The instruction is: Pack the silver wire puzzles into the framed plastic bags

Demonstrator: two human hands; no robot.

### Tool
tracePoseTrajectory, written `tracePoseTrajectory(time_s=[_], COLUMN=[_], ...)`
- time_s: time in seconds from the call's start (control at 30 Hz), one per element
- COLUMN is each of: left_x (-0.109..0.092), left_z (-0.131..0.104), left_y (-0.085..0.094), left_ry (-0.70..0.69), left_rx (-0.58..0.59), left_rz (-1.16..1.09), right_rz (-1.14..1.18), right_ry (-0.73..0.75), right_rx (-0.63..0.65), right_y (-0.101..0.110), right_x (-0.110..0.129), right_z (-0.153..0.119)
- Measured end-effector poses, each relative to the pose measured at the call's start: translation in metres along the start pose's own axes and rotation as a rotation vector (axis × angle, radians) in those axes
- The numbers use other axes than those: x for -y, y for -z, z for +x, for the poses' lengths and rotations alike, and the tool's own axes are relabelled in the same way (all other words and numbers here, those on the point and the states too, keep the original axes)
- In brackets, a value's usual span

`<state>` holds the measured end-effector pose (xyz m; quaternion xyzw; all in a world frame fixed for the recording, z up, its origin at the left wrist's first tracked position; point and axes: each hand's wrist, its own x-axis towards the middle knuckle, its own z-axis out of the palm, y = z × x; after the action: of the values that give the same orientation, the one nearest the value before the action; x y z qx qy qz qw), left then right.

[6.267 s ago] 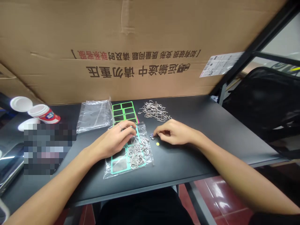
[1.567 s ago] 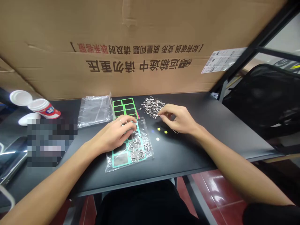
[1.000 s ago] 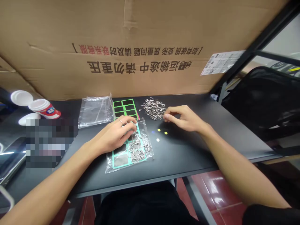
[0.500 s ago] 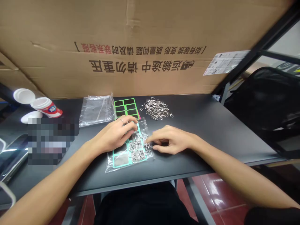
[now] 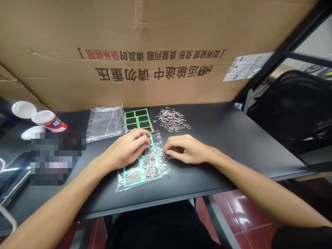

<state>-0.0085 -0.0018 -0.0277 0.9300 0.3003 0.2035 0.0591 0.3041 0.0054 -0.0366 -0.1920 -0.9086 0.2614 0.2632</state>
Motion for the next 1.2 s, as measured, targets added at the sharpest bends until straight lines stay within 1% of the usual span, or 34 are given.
tracePoseTrajectory(time_s=[0.07,0.23,0.33,0.43,0.57,0.73,0.77,0.83,0.9,0.93,1.0,1.03,1.1,1.13,1.17,1.2], left_x=[0.0,0.0,0.0,0.0,-0.001,-0.001,-0.001,-0.001,0.0,0.0,-0.001,-0.001,-0.002,-0.002,-0.002,-0.003], left_z=[0.0,0.0,0.0,0.0,0.0,0.0,0.0,0.0,0.0,0.0,0.0,0.0,0.0,0.0,0.0,0.0], left_y=[0.0,0.001,0.001,0.001,0.001,0.001,0.001,0.001,0.001,0.001,0.002,0.002,0.003,0.003,0.003,0.002], left_ry=[0.004,0.002,0.005,0.006,0.006,0.0,0.0,-0.001,0.001,0.006,0.021,0.029,0.036,0.034,0.033,0.033], left_rx=[0.0,0.0,0.004,0.002,0.001,0.001,0.001,0.002,0.007,0.01,0.012,0.013,0.013,0.012,0.008,0.003], left_rz=[0.003,0.006,0.002,-0.002,-0.005,0.001,0.003,0.005,0.006,0.006,-0.001,-0.007,-0.023,-0.032,-0.04,-0.048], right_rz=[-0.007,-0.013,-0.028,-0.032,-0.093,-0.143,-0.162,-0.231,-0.311,-0.35,-0.413,-0.433,-0.436,-0.413,-0.378,-0.339], right_ry=[-0.025,0.039,0.067,0.084,0.072,-0.028,-0.053,-0.115,-0.222,-0.285,-0.377,-0.388,-0.324,-0.262,-0.19,-0.111], right_rx=[-0.025,0.093,0.11,0.066,-0.05,-0.224,-0.242,-0.214,-0.176,-0.191,-0.285,-0.343,-0.419,-0.42,-0.392,-0.332], right_y=[0.002,0.004,0.003,0.001,0.0,-0.001,0.0,0.002,0.005,0.007,0.011,0.012,0.014,0.013,0.012,0.01], right_x=[0.0,-0.002,-0.004,-0.007,-0.008,-0.005,-0.005,-0.01,-0.018,-0.023,-0.031,-0.033,-0.032,-0.028,-0.024,-0.019], right_z=[0.0,-0.001,-0.001,-0.001,-0.001,0.0,0.0,0.0,-0.001,-0.001,-0.003,-0.004,-0.004,-0.004,-0.003,-0.002])
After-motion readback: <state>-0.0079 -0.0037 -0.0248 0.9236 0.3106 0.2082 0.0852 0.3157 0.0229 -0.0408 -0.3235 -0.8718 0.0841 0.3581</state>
